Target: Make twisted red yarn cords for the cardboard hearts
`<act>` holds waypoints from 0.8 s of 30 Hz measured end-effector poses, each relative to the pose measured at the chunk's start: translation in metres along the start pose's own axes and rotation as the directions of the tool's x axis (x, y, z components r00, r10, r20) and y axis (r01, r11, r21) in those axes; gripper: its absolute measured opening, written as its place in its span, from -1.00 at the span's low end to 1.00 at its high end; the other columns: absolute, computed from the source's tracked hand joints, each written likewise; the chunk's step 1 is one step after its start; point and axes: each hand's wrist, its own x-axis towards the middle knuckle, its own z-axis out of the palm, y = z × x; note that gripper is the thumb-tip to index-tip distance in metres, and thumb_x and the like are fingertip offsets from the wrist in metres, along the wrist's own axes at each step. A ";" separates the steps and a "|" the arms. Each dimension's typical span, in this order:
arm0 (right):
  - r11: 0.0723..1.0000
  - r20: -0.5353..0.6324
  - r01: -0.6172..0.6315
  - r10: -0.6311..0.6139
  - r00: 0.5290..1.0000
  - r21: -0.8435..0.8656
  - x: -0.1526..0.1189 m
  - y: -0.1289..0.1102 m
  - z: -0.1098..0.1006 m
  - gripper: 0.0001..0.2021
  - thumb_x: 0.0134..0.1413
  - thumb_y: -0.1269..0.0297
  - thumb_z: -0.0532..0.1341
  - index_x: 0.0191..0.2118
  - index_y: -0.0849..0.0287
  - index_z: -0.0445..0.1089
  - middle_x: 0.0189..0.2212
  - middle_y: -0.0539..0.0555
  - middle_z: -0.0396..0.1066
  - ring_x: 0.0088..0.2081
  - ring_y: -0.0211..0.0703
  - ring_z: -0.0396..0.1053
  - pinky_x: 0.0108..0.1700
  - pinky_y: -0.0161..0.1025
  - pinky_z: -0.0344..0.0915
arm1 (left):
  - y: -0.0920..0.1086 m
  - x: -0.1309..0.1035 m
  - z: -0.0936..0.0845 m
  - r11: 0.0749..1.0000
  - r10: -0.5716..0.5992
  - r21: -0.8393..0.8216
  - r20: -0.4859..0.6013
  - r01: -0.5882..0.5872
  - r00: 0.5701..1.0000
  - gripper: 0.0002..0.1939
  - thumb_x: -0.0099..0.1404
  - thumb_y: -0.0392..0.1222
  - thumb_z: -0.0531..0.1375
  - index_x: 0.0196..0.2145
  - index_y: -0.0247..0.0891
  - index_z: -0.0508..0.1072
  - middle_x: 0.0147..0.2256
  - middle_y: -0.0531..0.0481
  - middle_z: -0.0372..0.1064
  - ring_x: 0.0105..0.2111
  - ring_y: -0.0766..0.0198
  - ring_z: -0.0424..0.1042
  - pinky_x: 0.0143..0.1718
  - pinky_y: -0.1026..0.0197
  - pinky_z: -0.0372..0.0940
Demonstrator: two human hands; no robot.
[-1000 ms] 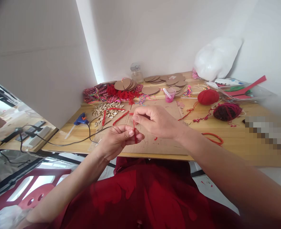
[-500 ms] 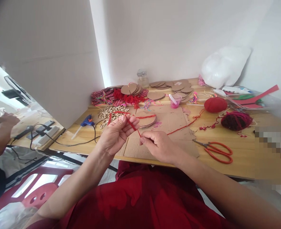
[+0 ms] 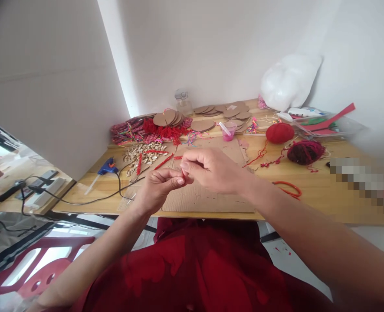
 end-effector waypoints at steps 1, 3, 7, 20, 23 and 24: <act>1.000 -0.003 0.011 -0.011 1.000 -0.005 0.002 0.005 -0.001 -0.73 0.32 0.33 0.09 -0.41 0.19 0.40 -0.56 -0.08 0.22 -0.48 -0.31 0.14 -0.42 -0.29 0.03 | 0.002 -0.001 0.001 0.999 -0.032 -0.003 0.032 0.032 0.999 -0.85 0.17 -0.16 0.40 -0.36 -0.29 0.60 -0.35 -0.06 0.58 -0.24 0.24 0.55 -0.12 0.24 0.36; 0.999 0.001 0.046 -0.046 0.999 -0.022 0.004 0.019 -0.003 -0.73 0.34 0.31 0.08 -0.39 0.19 0.40 -0.53 -0.07 0.27 -0.46 -0.31 0.17 -0.39 -0.31 0.07 | 0.009 -0.002 0.002 0.992 -0.106 -0.064 0.088 0.112 0.990 -0.84 0.18 -0.15 0.39 -0.38 -0.31 0.57 -0.38 -0.06 0.57 -0.27 0.21 0.56 -0.12 0.20 0.38; 0.991 0.062 0.058 -0.051 0.997 -0.118 0.001 0.065 -0.020 -0.69 0.39 0.18 0.02 -0.36 0.17 0.35 -0.50 -0.05 0.30 -0.44 -0.28 0.22 -0.34 -0.31 0.11 | 0.025 -0.004 -0.008 0.944 -0.151 -0.277 0.116 0.178 0.982 -0.81 0.17 -0.16 0.39 -0.42 -0.33 0.51 -0.43 -0.05 0.52 -0.29 0.16 0.57 -0.13 0.14 0.44; 0.751 -0.167 -0.300 0.251 0.954 -0.588 -0.060 0.168 -0.077 -0.72 0.26 0.15 0.09 -0.09 0.21 0.39 -0.07 0.31 0.44 -0.05 0.19 0.33 -0.05 0.02 0.19 | 0.000 -0.007 -0.047 0.863 -0.329 -0.425 -0.066 0.272 0.942 -0.84 0.15 -0.20 0.39 -0.45 -0.33 0.53 -0.42 -0.03 0.48 -0.28 0.17 0.55 -0.06 0.11 0.48; 0.649 -0.229 -0.466 0.419 0.879 -0.601 -0.098 0.142 -0.081 -0.71 0.26 0.02 0.10 -0.33 0.11 0.36 -0.35 0.19 0.47 -0.33 0.05 0.39 -0.31 -0.08 0.22 | -0.010 -0.002 -0.032 0.833 -0.411 -0.414 -0.018 0.367 0.912 -0.83 0.18 -0.19 0.37 -0.43 -0.36 0.54 -0.40 -0.09 0.50 -0.27 0.15 0.56 -0.13 0.17 0.48; 0.632 -0.181 -0.496 0.496 0.849 -0.596 -0.114 0.137 -0.084 -0.68 0.25 -0.01 0.12 -0.43 0.07 0.32 -0.46 0.15 0.45 -0.44 -0.03 0.36 -0.40 -0.11 0.17 | -0.013 0.001 -0.027 0.822 -0.431 -0.412 -0.002 0.392 0.902 -0.83 0.18 -0.18 0.37 -0.41 -0.37 0.54 -0.39 -0.10 0.51 -0.28 0.15 0.56 -0.15 0.19 0.48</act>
